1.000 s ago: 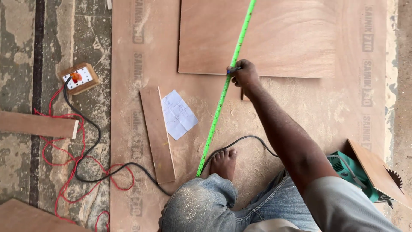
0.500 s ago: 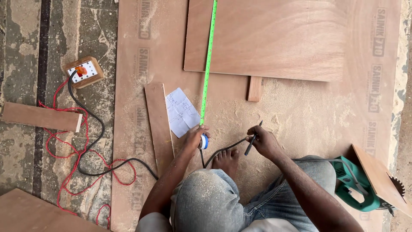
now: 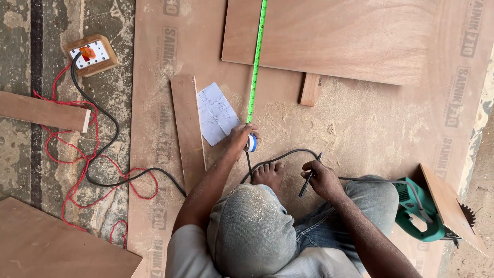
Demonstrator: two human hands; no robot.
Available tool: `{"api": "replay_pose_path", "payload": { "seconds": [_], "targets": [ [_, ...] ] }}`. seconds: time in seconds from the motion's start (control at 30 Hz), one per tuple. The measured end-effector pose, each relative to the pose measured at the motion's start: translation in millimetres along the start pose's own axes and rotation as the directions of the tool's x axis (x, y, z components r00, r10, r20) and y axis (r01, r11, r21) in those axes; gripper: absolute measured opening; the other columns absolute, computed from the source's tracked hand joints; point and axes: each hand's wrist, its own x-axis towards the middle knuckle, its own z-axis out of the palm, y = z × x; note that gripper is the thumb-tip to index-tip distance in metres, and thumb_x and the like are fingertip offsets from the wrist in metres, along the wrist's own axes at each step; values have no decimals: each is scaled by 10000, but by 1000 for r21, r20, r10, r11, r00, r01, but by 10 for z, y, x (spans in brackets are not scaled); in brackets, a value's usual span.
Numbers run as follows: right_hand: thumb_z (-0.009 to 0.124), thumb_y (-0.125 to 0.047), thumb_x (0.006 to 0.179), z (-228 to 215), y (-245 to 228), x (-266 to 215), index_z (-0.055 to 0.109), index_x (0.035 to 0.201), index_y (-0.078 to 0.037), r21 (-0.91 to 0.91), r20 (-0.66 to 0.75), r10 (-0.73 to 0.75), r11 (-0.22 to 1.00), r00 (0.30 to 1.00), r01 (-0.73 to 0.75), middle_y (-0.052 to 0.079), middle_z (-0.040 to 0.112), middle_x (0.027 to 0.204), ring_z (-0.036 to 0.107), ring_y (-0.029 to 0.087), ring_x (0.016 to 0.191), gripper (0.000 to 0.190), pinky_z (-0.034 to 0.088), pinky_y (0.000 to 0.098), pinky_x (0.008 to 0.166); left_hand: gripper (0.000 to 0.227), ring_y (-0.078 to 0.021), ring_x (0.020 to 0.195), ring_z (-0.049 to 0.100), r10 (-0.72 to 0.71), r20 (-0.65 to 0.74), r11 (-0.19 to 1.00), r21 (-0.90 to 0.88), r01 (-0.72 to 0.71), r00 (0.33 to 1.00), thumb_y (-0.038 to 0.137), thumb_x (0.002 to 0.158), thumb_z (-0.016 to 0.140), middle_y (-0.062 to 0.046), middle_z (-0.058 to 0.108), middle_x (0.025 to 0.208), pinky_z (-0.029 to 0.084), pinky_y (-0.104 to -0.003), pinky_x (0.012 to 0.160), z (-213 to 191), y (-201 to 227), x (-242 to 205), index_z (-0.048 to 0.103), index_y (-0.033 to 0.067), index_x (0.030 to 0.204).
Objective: Measuring and cutting a plywood sheet with a circular saw.
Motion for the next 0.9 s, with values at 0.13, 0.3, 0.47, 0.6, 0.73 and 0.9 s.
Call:
{"api": "replay_pose_path", "payload": {
  "seconds": [0.13, 0.3, 0.47, 0.6, 0.73, 0.9],
  "targets": [
    [662, -340, 973, 50, 44, 23, 660, 1205, -135, 18, -26, -39, 999, 999, 40, 68, 759, 1130, 752, 213, 1047, 309, 629, 393, 875, 372, -156, 713, 738, -2, -62, 996, 90, 8, 998, 309, 1055, 506, -101, 766, 858, 616, -282, 595, -38, -65, -24, 698, 18, 1184],
    [672, -350, 972, 76, 107, 35, 662, 1208, -135, -40, -51, -68, 997, 996, 66, 67, 769, 1109, 761, 213, 1031, 320, 627, 394, 878, 374, -141, 828, 744, 43, -151, 967, 254, -3, 988, 326, 1049, 519, -66, 803, 877, 580, -284, 769, -31, -51, -21, 724, 41, 1178],
    [656, -338, 978, 50, 77, 16, 645, 1238, -137, -36, -28, -43, 998, 999, 42, 61, 756, 1139, 757, 218, 1023, 329, 624, 393, 883, 405, -166, 852, 736, 33, -187, 912, 407, 47, 982, 364, 1035, 497, -54, 803, 883, 562, -334, 829, -30, -49, -53, 734, 62, 1166],
    [662, -340, 977, 51, 90, 11, 644, 1236, -133, -21, -32, -51, 999, 998, 50, 64, 755, 1145, 752, 217, 1035, 331, 626, 391, 886, 433, -174, 878, 747, 55, -190, 882, 469, 41, 980, 390, 1038, 488, -50, 810, 891, 559, -349, 886, -55, -103, -17, 736, 52, 1148],
    [653, -341, 984, 54, 82, 11, 642, 1241, -135, -29, -20, -32, 999, 999, 31, 62, 750, 1155, 752, 215, 1039, 329, 625, 388, 890, 433, -165, 891, 739, 50, -188, 884, 465, 44, 981, 395, 1039, 481, -41, 804, 904, 553, -343, 888, -56, -88, -42, 741, 71, 1162],
    [664, -341, 978, 40, 36, -18, 651, 1233, -131, -38, -35, -39, 999, 999, 38, 66, 756, 1146, 751, 225, 1045, 331, 623, 397, 895, 413, -163, 910, 751, 60, -178, 889, 458, 29, 982, 383, 1040, 490, -38, 807, 915, 564, -343, 891, -56, -115, -38, 734, 77, 1172]
  ]
}}
